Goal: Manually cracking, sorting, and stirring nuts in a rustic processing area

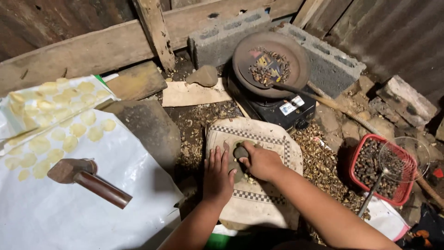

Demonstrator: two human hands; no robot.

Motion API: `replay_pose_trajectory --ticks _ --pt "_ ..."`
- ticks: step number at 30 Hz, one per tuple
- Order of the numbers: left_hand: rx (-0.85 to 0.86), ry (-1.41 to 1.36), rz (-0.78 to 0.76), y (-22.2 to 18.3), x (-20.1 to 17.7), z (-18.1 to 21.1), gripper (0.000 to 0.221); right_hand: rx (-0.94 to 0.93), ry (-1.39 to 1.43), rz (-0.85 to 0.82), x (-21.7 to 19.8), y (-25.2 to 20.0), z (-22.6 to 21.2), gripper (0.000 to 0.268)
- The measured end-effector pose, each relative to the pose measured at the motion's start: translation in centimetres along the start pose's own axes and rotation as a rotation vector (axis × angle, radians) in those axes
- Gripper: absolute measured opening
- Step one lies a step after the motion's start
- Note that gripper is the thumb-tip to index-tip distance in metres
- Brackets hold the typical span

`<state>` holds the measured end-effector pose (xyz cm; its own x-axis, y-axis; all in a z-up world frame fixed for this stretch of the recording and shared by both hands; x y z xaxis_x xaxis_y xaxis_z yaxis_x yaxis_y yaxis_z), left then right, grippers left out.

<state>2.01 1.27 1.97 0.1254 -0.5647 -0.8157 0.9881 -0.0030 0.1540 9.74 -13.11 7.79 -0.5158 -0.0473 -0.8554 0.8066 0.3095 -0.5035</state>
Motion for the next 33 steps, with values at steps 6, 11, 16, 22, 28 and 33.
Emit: replay_pose_trajectory --ticks 6,11,16,22,28,33 --pt "0.006 -0.016 -0.021 0.2 -0.3 0.3 0.071 -0.08 -0.267 0.231 0.8 -1.6 -2.6 0.05" --pt "0.025 0.019 -0.018 -0.6 0.6 -0.5 0.072 -0.062 -0.13 0.258 -0.7 -2.4 1.3 0.049" --pt "0.03 0.072 0.029 -1.1 1.5 -1.1 0.071 -0.048 -0.247 0.376 -1.5 -4.9 5.2 0.054" --pt "0.078 0.072 0.108 -1.0 3.1 -2.1 0.064 -0.067 0.197 0.429 8.6 0.6 5.2 0.018" --pt "0.095 -0.003 0.088 -0.8 2.3 -2.0 0.06 0.026 0.089 0.173 8.8 1.4 4.5 0.023" --pt "0.112 -0.019 0.109 -0.9 1.9 -1.9 0.054 -0.029 0.255 0.214 4.7 -0.1 3.0 0.019"
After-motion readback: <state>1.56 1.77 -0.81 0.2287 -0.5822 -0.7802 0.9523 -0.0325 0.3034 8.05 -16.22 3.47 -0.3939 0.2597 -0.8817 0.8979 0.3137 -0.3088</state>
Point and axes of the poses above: each hand's wrist, its own y-axis towards the middle knuckle, its own x-axis out of the palm, z = x × y, the point moved 5 cm from there along y, towards the middle knuckle, and after that the axes turned 8 degrees about -y, right-handed, at the moved point
